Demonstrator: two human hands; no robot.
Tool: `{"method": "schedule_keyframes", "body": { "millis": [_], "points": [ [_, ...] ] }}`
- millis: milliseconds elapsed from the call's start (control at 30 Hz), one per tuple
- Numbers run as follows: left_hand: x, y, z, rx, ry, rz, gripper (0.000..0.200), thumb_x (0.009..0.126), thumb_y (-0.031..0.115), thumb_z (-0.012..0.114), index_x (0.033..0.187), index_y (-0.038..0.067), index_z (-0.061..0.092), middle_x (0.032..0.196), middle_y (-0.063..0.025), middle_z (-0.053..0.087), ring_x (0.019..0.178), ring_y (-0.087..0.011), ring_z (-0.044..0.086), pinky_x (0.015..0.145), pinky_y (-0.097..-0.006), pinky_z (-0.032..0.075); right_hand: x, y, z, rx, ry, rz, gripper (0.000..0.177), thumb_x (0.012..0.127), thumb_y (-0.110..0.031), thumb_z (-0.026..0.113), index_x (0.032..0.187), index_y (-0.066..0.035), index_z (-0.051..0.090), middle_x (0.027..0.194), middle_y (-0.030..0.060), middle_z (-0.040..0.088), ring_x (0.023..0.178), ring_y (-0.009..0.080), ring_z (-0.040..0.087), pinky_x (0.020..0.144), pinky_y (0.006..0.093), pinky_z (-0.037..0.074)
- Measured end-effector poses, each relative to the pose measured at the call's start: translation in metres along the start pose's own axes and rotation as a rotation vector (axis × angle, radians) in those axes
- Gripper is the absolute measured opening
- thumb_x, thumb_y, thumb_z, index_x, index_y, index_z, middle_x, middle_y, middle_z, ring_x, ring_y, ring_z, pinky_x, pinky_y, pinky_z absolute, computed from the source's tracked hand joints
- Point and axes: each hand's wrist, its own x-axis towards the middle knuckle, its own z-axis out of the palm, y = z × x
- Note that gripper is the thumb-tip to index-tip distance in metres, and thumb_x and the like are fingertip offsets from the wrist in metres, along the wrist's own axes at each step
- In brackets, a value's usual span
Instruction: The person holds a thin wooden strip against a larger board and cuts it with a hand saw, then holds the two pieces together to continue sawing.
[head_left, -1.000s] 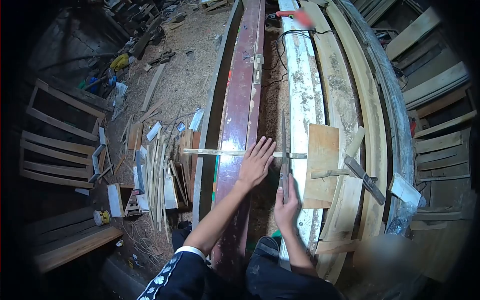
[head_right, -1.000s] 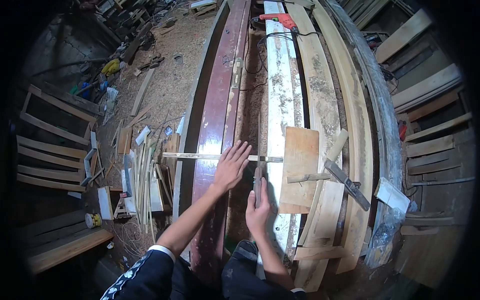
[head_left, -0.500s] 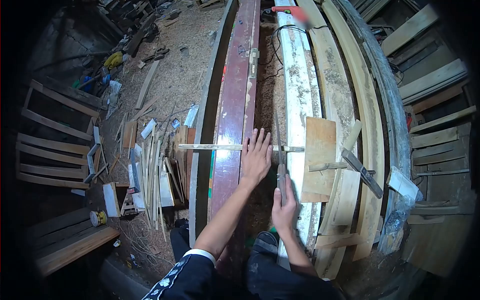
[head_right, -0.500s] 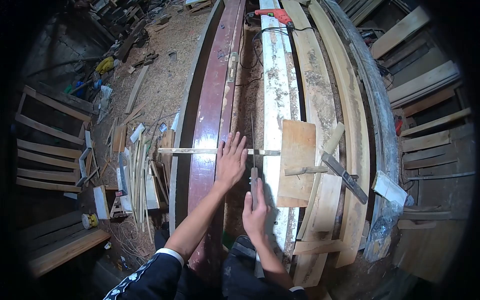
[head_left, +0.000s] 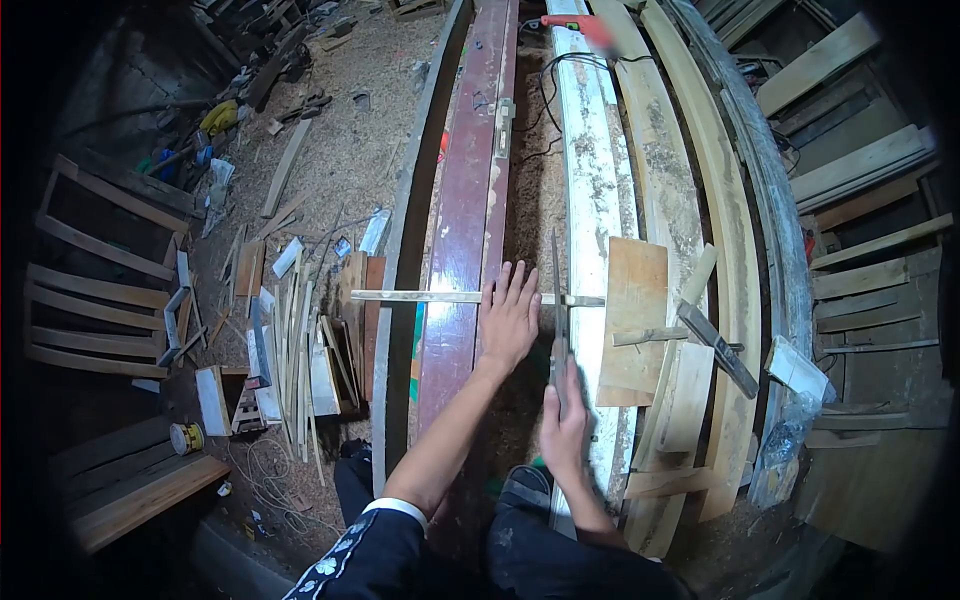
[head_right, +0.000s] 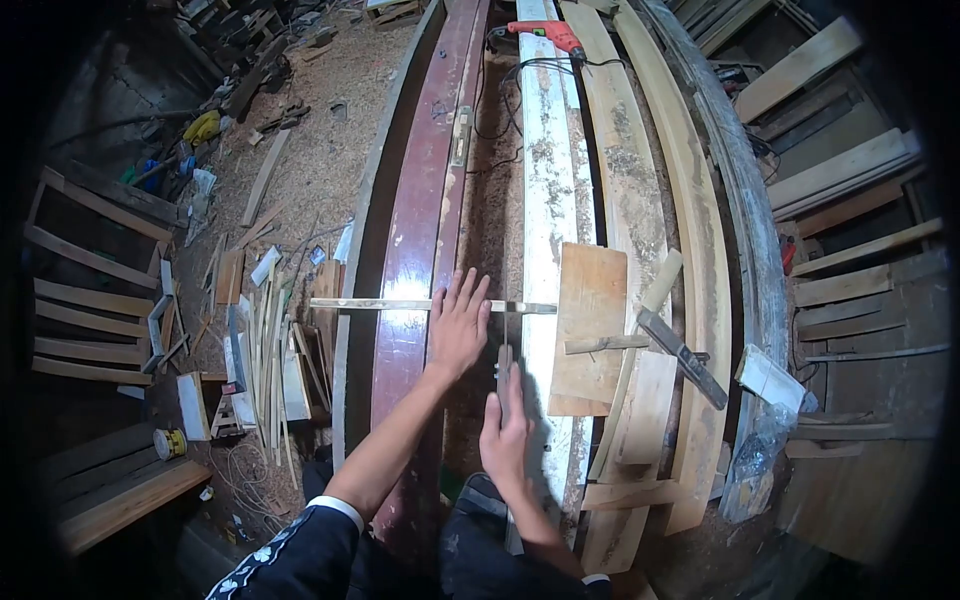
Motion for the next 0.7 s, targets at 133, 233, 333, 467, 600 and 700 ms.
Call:
{"method": "schedule_keyframes", "body": {
  "millis": [133, 233, 333, 467, 600, 700],
  "points": [
    [0.004, -0.002, -0.007, -0.022, 0.008, 0.028, 0.049, 0.111, 0.033, 0.038, 0.155, 0.014, 0.048, 0.164, -0.0092, 0.043, 0.157, -0.0269, 0.029, 0.126, -0.0479, 0.02, 0.02, -0.013, 0.001, -0.003, -0.035, 0.032, 0.055, 0.108, -0.023, 0.051, 0.155, 0.004, 0.04, 0.153, 0.0298, 0.049, 0.141, 0.0418, 0.051, 0.114, 0.0453, 0.043],
    [0.007, -0.006, -0.012, 0.001, -0.028, 0.061, 0.049, 0.111, 0.032, 0.039, 0.155, 0.013, 0.049, 0.163, -0.0099, 0.044, 0.156, -0.0275, 0.032, 0.126, -0.0467, 0.022, 0.006, -0.011, 0.001, 0.025, -0.041, 0.031, 0.057, 0.109, -0.025, 0.05, 0.156, 0.004, 0.039, 0.154, 0.03, 0.048, 0.141, 0.044, 0.05, 0.115, 0.0446, 0.042],
    [0.006, -0.002, -0.008, 0.036, 0.031, 0.073, 0.05, 0.111, 0.032, 0.039, 0.155, 0.013, 0.048, 0.163, -0.0101, 0.044, 0.155, -0.0282, 0.033, 0.126, -0.0461, 0.023, 0.009, -0.008, 0.006, -0.008, -0.054, 0.04, 0.057, 0.11, -0.025, 0.048, 0.157, 0.003, 0.037, 0.155, 0.0292, 0.047, 0.143, 0.0435, 0.048, 0.116, 0.0439, 0.04],
    [0.003, -0.006, -0.008, -0.011, 0.058, 0.095, 0.05, 0.111, 0.032, 0.04, 0.157, 0.014, 0.047, 0.163, -0.0102, 0.045, 0.155, -0.0279, 0.033, 0.126, -0.0455, 0.023, 0.014, -0.018, 0.002, -0.025, -0.058, 0.022, 0.055, 0.11, -0.023, 0.045, 0.159, 0.001, 0.035, 0.157, 0.0274, 0.046, 0.145, 0.0424, 0.045, 0.118, 0.0432, 0.039],
    [0.005, -0.006, -0.009, 0.015, 0.038, 0.089, 0.049, 0.111, 0.032, 0.041, 0.156, 0.014, 0.047, 0.161, -0.0102, 0.047, 0.153, -0.0287, 0.035, 0.126, -0.0444, 0.025, 0.012, -0.017, 0.002, 0.049, -0.076, -0.005, 0.053, 0.111, -0.023, 0.044, 0.157, 0.002, 0.038, 0.158, 0.0251, 0.046, 0.147, 0.0397, 0.044, 0.119, 0.0427, 0.037],
    [0.001, -0.012, -0.009, -0.001, 0.003, 0.137, 0.05, 0.111, 0.033, 0.041, 0.156, 0.014, 0.048, 0.161, -0.0102, 0.047, 0.153, -0.0288, 0.036, 0.125, -0.0436, 0.026, 0.037, -0.018, 0.003, 0.058, -0.095, 0.031, 0.052, 0.11, -0.019, 0.044, 0.158, 0.001, 0.038, 0.158, 0.0257, 0.046, 0.148, 0.0363, 0.043, 0.12, 0.0417, 0.036]
  ]
}}
